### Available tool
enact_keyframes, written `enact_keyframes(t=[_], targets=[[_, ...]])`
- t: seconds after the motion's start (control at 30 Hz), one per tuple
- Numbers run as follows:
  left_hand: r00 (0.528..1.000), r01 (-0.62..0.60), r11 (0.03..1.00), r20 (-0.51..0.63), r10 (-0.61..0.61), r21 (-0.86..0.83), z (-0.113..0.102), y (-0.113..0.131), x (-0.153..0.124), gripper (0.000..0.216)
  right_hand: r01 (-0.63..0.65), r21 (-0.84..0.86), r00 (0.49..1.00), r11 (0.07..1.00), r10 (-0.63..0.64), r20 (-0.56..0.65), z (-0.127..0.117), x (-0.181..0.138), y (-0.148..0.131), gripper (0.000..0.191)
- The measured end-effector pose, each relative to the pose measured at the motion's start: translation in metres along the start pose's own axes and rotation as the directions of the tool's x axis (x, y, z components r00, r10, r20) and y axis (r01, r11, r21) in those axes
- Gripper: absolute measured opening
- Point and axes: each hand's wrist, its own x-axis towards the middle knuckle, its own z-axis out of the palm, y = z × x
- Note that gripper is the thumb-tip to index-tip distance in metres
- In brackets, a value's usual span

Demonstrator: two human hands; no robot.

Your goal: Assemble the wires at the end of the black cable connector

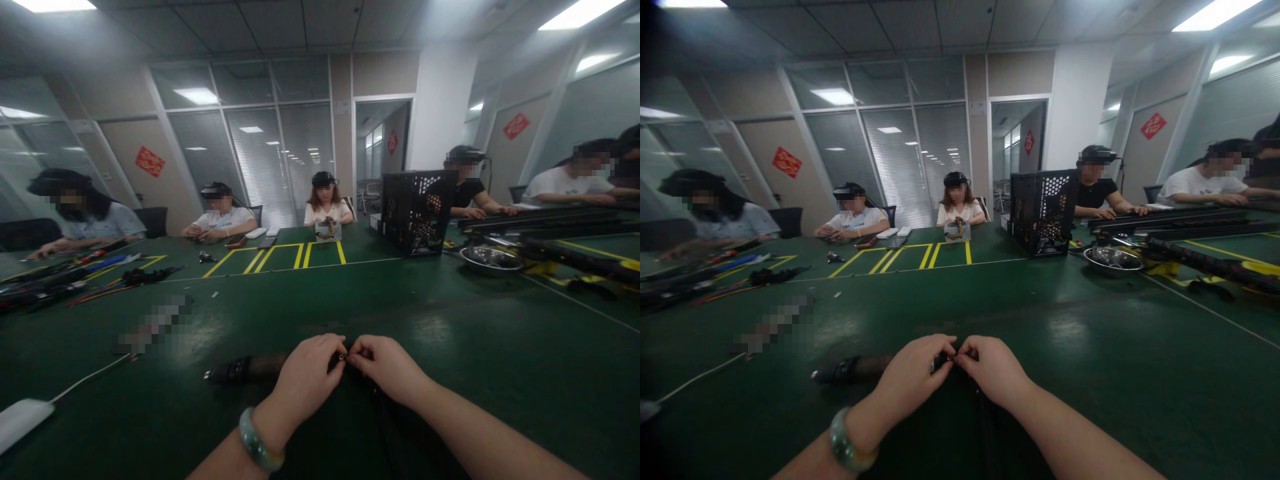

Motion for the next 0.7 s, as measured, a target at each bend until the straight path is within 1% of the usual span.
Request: enact_keyframes(t=[0.17,0.33,0.53,0.7], targets=[[0.999,0.030,1.000,-0.017,-0.030,-0.008,-0.0011,0.0023,-0.0001,0.019,-0.023,0.005,1.000,1.000,0.023,0.001,-0.0004,-0.0002,-0.0015,0.017],[0.999,0.038,0.999,-0.001,-0.038,-0.011,-0.0030,0.0026,-0.0002,0.011,-0.025,0.007,1.000,1.000,0.025,-0.018,0.0003,-0.0007,-0.0020,0.016],[0.999,0.034,0.999,-0.004,-0.034,-0.016,-0.0035,0.0034,-0.0004,0.010,-0.012,0.023,0.998,1.000,0.013,-0.060,-0.0005,-0.0025,-0.0055,0.015],[0.999,0.041,0.999,-0.029,-0.042,-0.034,-0.0004,0.0007,0.0001,0.010,-0.023,0.034,1.000,0.999,0.023,-0.018,0.0001,-0.0017,-0.0043,0.016]])
